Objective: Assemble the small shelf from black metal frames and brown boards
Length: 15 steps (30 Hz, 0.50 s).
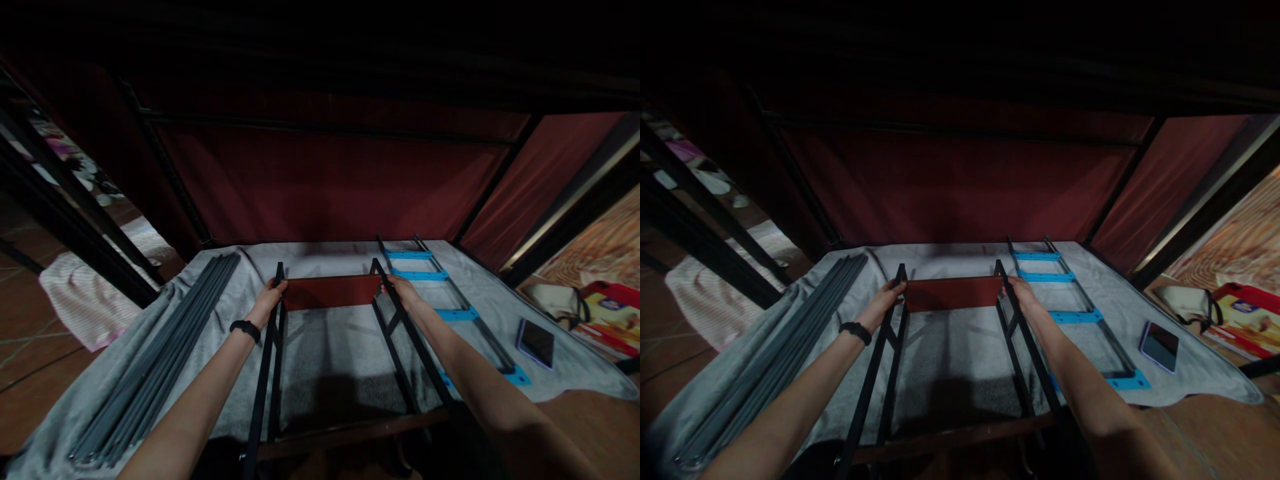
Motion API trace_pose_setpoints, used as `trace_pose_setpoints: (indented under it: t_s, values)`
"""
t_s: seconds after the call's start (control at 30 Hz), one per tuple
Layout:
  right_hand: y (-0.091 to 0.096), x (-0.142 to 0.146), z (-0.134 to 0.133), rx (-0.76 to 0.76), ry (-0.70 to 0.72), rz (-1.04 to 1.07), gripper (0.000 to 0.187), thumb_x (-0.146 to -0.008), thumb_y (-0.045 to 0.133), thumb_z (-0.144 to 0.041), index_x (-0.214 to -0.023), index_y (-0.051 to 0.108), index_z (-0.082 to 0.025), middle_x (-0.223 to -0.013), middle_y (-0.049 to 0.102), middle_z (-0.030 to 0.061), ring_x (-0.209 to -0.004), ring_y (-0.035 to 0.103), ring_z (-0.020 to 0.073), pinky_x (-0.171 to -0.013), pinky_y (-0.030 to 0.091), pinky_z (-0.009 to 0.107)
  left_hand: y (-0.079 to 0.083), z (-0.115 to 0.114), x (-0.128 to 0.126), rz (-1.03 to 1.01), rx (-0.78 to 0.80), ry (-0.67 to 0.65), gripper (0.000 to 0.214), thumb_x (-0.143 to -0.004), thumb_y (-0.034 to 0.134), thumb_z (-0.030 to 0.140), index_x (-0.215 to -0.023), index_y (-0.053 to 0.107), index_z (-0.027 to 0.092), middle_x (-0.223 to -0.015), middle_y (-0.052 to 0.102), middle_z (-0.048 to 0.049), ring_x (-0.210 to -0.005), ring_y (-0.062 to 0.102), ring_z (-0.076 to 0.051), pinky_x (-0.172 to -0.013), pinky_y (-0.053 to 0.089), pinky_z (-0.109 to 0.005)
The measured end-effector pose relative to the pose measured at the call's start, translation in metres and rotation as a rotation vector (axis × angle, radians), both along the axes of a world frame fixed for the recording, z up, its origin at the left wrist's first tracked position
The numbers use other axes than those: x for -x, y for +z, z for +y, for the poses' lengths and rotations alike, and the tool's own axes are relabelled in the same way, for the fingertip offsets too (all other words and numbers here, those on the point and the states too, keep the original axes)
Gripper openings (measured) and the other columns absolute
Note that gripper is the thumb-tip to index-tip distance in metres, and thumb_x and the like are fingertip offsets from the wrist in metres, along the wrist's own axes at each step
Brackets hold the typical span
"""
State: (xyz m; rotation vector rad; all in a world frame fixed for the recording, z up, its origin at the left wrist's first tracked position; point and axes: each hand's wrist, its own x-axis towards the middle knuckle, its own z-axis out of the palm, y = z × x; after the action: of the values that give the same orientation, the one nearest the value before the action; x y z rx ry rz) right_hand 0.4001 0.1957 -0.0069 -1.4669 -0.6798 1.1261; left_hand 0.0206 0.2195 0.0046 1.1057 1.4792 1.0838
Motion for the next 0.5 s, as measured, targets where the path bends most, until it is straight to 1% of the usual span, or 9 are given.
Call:
trace_pose_setpoints:
  t_s: [0.1,0.23,0.37,0.5]
  values:
    - [-0.003,0.003,0.01,-0.018,-0.002,-0.021,0.006,-0.084,0.062,-0.015,-0.079,0.063,-0.017,-0.062,0.067,0.0016,-0.051,0.059,0.01,-0.049,0.053,0.018,-0.003,0.003,-0.002,0.021,-0.022,-0.013,0.03,-0.088,0.058,0.03,-0.115,0.058,0.016,-0.097,0.07,-0.0063,-0.082,0.067,-0.015,-0.069,0.053,-0.022]
    - [-0.007,0.004,0.019,-0.034,-0.014,-0.051,0.013,-0.078,0.069,-0.015,-0.067,0.062,-0.015,-0.052,0.063,0.0003,-0.044,0.055,0.0085,-0.044,0.05,0.016,-0.009,0.008,-0.002,0.116,-0.04,0.021,0.028,-0.085,0.062,0.032,-0.107,0.06,0.015,-0.089,0.07,-0.0063,-0.084,0.068,-0.019,-0.072,0.054,-0.027]
    - [-0.011,0.005,0.023,-0.039,-0.049,-0.067,0.019,-0.074,0.074,-0.016,-0.062,0.06,-0.015,-0.046,0.059,-0.0018,-0.039,0.052,0.007,-0.041,0.048,0.015,-0.013,0.012,0.0,0.169,-0.031,0.032,0.028,-0.083,0.064,0.034,-0.104,0.059,0.016,-0.088,0.07,-0.0065,-0.085,0.068,-0.02,-0.073,0.053,-0.028]
    - [-0.011,0.008,0.025,-0.031,-0.073,-0.08,0.023,-0.072,0.078,-0.018,-0.061,0.058,-0.016,-0.044,0.058,-0.0017,-0.037,0.052,0.0078,-0.04,0.048,0.016,-0.017,0.016,0.002,0.211,-0.022,0.037,0.025,-0.083,0.064,0.033,-0.101,0.058,0.017,-0.089,0.07,-0.0071,-0.085,0.068,-0.019,-0.071,0.052,-0.027]
